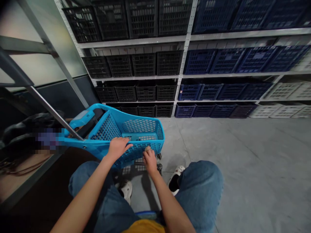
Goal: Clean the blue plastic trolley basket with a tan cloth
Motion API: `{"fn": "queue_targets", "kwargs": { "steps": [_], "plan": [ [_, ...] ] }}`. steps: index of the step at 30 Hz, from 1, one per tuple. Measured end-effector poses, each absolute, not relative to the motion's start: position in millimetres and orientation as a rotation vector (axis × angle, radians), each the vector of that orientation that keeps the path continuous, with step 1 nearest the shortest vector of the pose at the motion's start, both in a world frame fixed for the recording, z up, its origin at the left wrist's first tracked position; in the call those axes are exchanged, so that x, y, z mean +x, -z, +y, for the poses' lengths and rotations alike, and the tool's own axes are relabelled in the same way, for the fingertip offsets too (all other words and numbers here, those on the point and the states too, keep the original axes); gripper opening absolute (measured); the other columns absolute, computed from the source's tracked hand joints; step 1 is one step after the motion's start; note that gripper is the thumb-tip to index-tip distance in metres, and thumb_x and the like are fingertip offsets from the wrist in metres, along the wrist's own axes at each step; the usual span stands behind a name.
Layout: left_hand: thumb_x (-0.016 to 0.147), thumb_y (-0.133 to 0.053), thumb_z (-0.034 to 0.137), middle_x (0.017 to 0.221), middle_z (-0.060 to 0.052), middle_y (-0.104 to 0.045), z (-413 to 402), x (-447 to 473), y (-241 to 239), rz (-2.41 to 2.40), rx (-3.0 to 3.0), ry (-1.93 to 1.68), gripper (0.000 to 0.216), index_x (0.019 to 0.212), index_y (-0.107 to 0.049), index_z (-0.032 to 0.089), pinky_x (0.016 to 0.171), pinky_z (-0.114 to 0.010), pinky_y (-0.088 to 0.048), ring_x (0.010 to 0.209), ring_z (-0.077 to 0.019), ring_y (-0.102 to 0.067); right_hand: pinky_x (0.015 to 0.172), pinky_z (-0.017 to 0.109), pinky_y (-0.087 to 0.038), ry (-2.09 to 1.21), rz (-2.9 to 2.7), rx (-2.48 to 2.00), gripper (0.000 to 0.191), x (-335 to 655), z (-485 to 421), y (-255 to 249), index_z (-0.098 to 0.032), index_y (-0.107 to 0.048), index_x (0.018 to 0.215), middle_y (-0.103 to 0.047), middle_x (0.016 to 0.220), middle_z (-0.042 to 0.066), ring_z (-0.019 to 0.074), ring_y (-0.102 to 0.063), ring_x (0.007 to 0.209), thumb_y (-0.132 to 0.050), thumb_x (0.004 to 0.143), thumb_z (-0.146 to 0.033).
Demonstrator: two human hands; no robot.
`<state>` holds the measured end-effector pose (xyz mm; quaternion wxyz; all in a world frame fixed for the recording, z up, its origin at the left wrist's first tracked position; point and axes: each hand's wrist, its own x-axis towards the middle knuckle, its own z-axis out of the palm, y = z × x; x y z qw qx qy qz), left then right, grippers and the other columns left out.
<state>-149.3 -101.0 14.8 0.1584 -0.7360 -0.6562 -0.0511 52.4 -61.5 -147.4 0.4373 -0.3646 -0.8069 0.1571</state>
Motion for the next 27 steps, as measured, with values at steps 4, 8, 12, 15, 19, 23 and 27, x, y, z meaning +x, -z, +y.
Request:
{"fn": "queue_targets", "kwargs": {
  "steps": [4, 8, 12, 15, 19, 23, 27],
  "plan": [
    [0.091, -0.045, 0.053, 0.087, -0.011, -0.068, -101, -149, -15, -1.898, -2.110, 0.161, 0.041, 0.097, -0.064, 0.017, 0.074, -0.036, -0.036, 0.086, -0.0268, -0.061, 0.083, 0.037, -0.043, -0.422, -1.713, -1.137, 0.023, 110, -29, 161, -0.019, -0.057, 0.101, -0.057, 0.097, 0.007, 0.0227, -0.052, 0.093, -0.048, 0.080, -0.019],
    [0.092, -0.044, 0.053, 0.085, -0.011, -0.068, -101, -146, -15, -1.895, -2.103, 0.148, 0.041, 0.097, -0.063, 0.017, 0.074, -0.036, -0.036, 0.085, -0.0266, -0.061, 0.084, 0.039, -0.043, -0.396, -1.356, -1.341, 0.027, 116, -17, 163, -0.016, -0.050, 0.104, -0.052, 0.098, 0.009, 0.0245, -0.051, 0.094, -0.050, 0.080, -0.026],
    [0.091, -0.045, 0.054, 0.083, -0.010, -0.067, -103, -144, -17, -1.895, -2.088, 0.135, 0.041, 0.095, -0.063, 0.017, 0.072, -0.036, -0.036, 0.082, -0.0271, -0.061, 0.083, 0.037, -0.044, -0.526, -1.316, -1.277, 0.017, 50, -48, 172, -0.019, -0.049, 0.097, -0.052, 0.092, 0.006, 0.0224, -0.052, 0.089, -0.049, 0.081, -0.024],
    [0.091, -0.045, 0.055, 0.083, -0.010, -0.067, -104, -143, -18, -1.903, -2.088, 0.129, 0.041, 0.093, -0.063, 0.017, 0.072, -0.035, -0.036, 0.082, -0.0268, -0.061, 0.077, 0.034, -0.045, -0.671, -1.519, -1.117, 0.015, 4, -80, 179, -0.021, -0.051, 0.096, -0.055, 0.091, 0.005, 0.0207, -0.053, 0.084, -0.050, 0.081, -0.019],
    [0.091, -0.045, 0.054, 0.084, -0.010, -0.067, -104, -143, -19, -1.897, -2.107, 0.138, 0.040, 0.093, -0.063, 0.017, 0.074, -0.035, -0.036, 0.084, -0.0264, -0.061, 0.078, 0.035, -0.045, -0.637, -1.631, -1.082, 0.016, -3, -86, 157, -0.022, -0.053, 0.093, -0.053, 0.091, 0.005, 0.0213, -0.052, 0.087, -0.050, 0.080, -0.015],
    [0.091, -0.046, 0.051, 0.084, -0.011, -0.067, -104, -143, -18, -1.906, -2.099, 0.156, 0.038, 0.093, -0.063, 0.017, 0.075, -0.035, -0.037, 0.084, -0.0268, -0.061, 0.081, 0.035, -0.044, -0.511, -1.563, -1.061, 0.016, 15, -64, 113, -0.022, -0.054, 0.098, -0.052, 0.095, 0.006, 0.0217, -0.051, 0.092, -0.051, 0.083, -0.017],
    [0.091, -0.047, 0.051, 0.084, -0.011, -0.068, -104, -142, -18, -1.914, -2.103, 0.170, 0.038, 0.092, -0.063, 0.017, 0.076, -0.036, -0.038, 0.084, -0.0265, -0.062, 0.083, 0.035, -0.043, -0.453, -1.723, -1.017, 0.023, 24, -63, 130, -0.022, -0.056, 0.100, -0.055, 0.100, 0.007, 0.0228, -0.050, 0.096, -0.047, 0.082, -0.011]
  ]
}}
